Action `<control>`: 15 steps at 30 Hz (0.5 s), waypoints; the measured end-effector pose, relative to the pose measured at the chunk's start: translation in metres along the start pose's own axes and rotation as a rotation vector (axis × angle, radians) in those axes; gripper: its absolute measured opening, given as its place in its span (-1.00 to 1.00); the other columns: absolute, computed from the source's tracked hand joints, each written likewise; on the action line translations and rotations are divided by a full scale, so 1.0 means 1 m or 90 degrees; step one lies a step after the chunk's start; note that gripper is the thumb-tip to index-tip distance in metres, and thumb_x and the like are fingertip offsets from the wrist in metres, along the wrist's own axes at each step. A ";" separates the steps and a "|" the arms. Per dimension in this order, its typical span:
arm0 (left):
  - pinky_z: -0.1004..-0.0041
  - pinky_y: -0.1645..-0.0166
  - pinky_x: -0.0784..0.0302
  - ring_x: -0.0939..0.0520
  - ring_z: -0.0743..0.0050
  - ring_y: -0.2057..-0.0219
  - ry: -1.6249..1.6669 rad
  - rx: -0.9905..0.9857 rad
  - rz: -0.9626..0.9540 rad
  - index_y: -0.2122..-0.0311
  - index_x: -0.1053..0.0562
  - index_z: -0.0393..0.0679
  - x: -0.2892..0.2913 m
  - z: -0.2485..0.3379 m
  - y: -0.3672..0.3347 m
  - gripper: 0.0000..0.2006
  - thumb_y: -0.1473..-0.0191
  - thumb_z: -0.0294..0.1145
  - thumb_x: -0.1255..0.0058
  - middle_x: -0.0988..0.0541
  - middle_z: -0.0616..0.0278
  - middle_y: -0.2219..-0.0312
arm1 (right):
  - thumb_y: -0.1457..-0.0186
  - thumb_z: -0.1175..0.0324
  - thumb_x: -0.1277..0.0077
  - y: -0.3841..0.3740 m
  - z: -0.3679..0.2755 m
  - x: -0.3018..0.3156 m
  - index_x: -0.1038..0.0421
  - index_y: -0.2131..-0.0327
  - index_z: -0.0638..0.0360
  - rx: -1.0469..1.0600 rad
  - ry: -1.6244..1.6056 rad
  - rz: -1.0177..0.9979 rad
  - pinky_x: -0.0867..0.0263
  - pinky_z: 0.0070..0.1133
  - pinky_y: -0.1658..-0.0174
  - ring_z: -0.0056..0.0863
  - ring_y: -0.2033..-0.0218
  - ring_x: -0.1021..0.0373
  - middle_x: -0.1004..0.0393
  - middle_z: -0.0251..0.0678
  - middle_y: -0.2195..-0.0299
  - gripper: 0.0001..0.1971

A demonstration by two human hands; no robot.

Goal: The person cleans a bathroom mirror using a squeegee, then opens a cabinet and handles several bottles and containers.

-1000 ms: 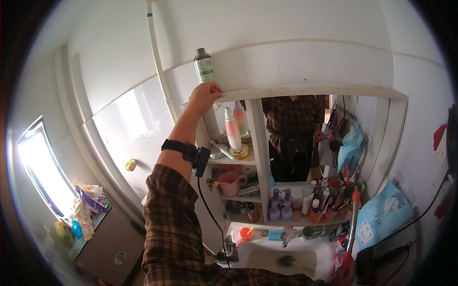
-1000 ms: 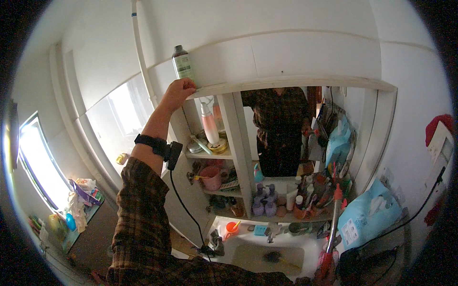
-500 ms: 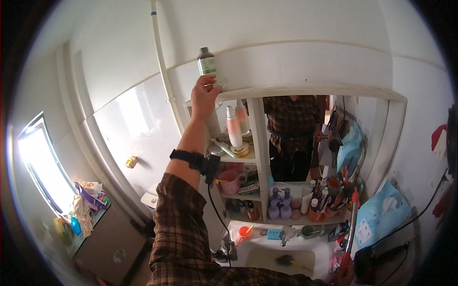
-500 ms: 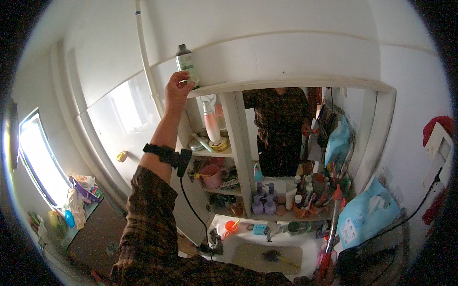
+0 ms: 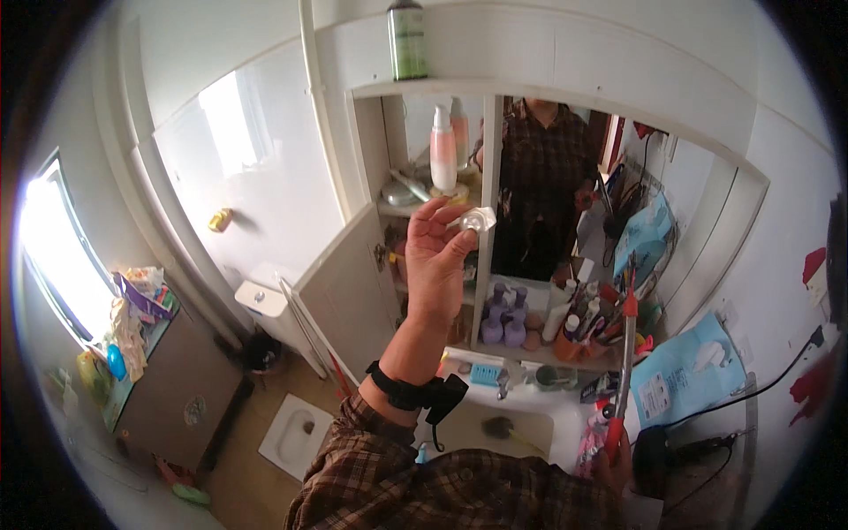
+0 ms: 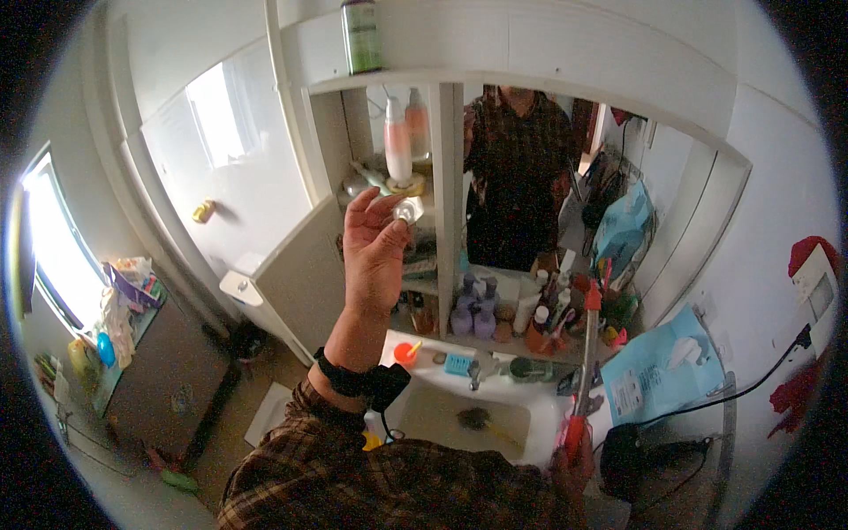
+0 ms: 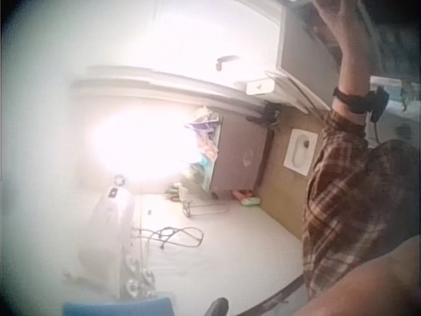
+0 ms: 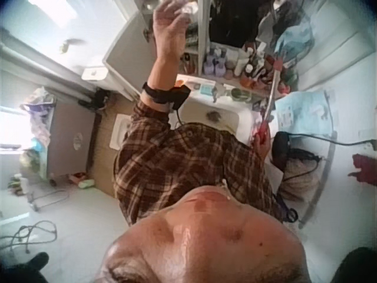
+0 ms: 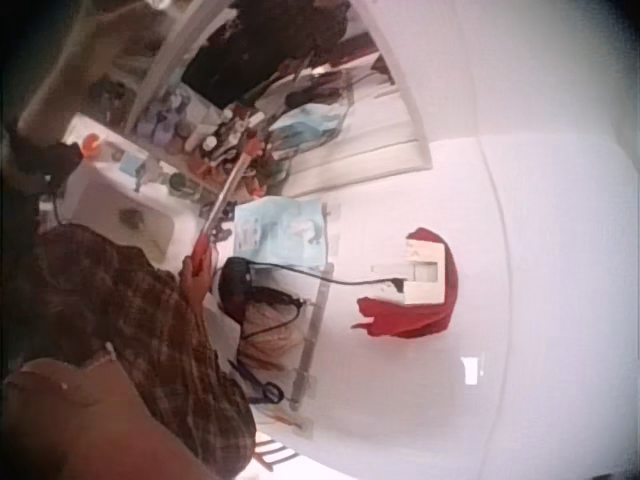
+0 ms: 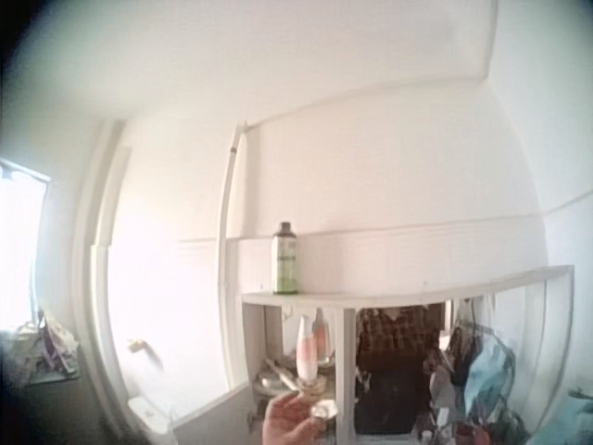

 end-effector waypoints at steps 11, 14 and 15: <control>0.55 0.15 -0.34 -0.43 0.51 0.23 0.119 0.102 0.041 0.04 -0.15 -0.08 0.005 -0.020 0.043 -0.52 0.11 -0.72 0.10 -0.37 0.12 0.13 | 0.01 0.35 0.09 -0.004 -0.018 -0.007 0.06 -0.09 0.25 0.015 -0.005 -0.072 -0.27 -0.60 0.28 -0.50 0.32 -0.30 -0.31 -0.18 0.18 -0.41; 0.55 0.15 -0.34 -0.43 0.48 0.21 0.141 0.123 0.037 0.03 -0.14 -0.09 0.002 -0.026 0.048 -0.52 0.10 -0.70 0.10 -0.36 0.09 0.11 | 0.03 0.45 0.11 0.003 -0.023 -0.006 0.04 -0.09 0.21 -0.004 -0.003 -0.036 -0.23 -0.67 0.42 -0.60 0.48 -0.27 -0.32 -0.28 0.36 -0.43; 0.55 0.15 -0.34 -0.43 0.48 0.20 0.155 0.130 0.037 0.03 -0.14 -0.09 0.002 -0.029 0.049 -0.52 0.10 -0.70 0.10 -0.36 0.08 0.12 | 0.05 0.54 0.14 0.004 -0.026 -0.008 0.00 -0.09 0.18 -0.033 -0.033 -0.010 -0.17 -0.74 0.54 -0.70 0.60 -0.22 -0.32 -0.40 0.52 -0.44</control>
Point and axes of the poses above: each hand's wrist, its own y-axis away from the middle knuckle, its own x-axis out of the back of the hand, z = x × y, the point moved 4 cm from there along -y, towards the middle knuckle
